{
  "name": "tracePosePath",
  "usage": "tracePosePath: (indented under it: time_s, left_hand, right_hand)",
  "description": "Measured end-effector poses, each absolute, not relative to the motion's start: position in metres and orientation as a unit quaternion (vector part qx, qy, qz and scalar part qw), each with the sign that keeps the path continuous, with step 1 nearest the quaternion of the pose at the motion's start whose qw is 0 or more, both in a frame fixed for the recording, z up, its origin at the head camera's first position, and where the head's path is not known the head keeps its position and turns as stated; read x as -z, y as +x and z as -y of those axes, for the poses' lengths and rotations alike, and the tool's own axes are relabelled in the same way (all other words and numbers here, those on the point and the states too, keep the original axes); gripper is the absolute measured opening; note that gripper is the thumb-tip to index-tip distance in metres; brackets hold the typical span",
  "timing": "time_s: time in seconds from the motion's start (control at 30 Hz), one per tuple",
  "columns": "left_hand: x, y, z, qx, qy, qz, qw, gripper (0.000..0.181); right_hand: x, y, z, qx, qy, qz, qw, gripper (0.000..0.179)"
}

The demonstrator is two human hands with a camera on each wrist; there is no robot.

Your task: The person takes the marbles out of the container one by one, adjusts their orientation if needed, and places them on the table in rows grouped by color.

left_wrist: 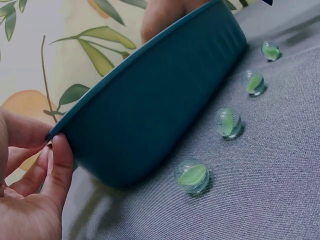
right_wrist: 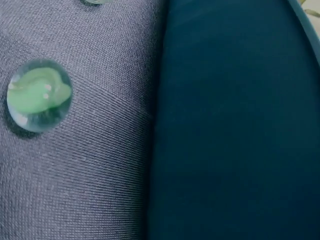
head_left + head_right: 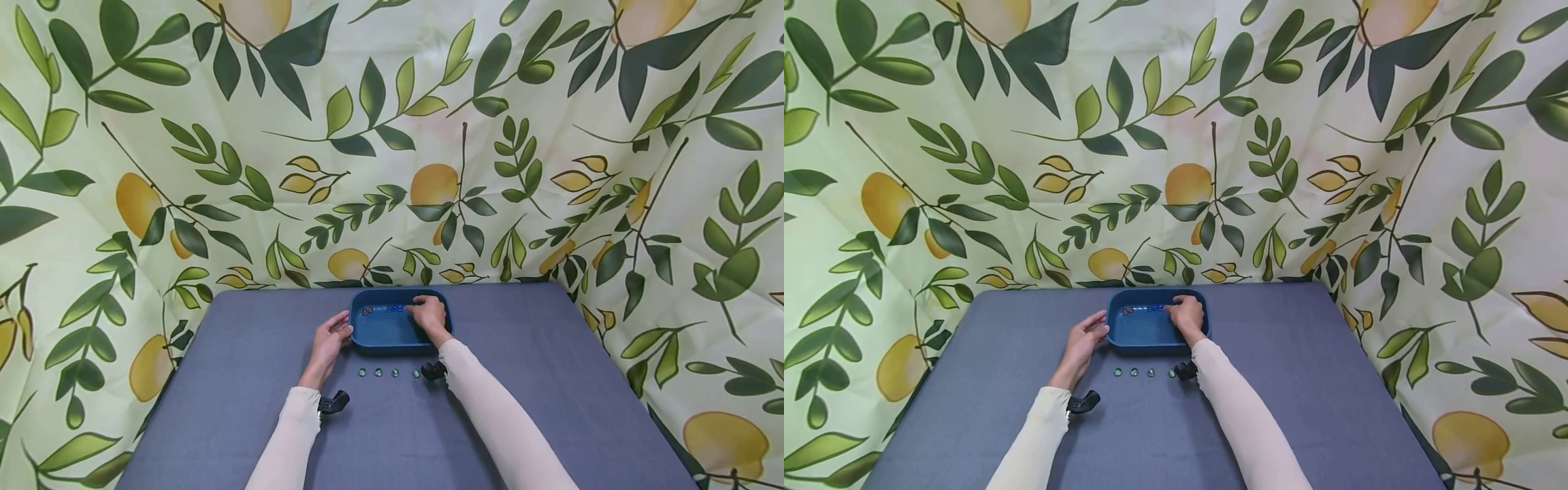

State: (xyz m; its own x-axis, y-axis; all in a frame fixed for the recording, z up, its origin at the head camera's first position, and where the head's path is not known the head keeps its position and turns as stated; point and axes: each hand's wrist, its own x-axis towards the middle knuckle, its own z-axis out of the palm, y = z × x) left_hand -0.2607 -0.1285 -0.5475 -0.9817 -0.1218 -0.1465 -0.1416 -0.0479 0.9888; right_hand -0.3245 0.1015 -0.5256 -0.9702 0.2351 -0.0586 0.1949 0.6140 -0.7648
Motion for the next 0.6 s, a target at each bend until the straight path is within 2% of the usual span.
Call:
tracePosePath:
  time_s: [0.3,0.6]
  left_hand:
    - [0.5497,-0.2603,0.1285,-0.723,-0.077,-0.686,-0.016,0.043]
    - [0.5466,-0.2601,0.1278,-0.714,-0.092,-0.694,0.008,0.045]
  right_hand:
    - [0.5318,-0.3299,-0.1044,-0.423,-0.140,0.895,0.018,0.028]
    - [0.5358,-0.3319,-0.1045,-0.411,-0.154,0.898,0.019,0.023]
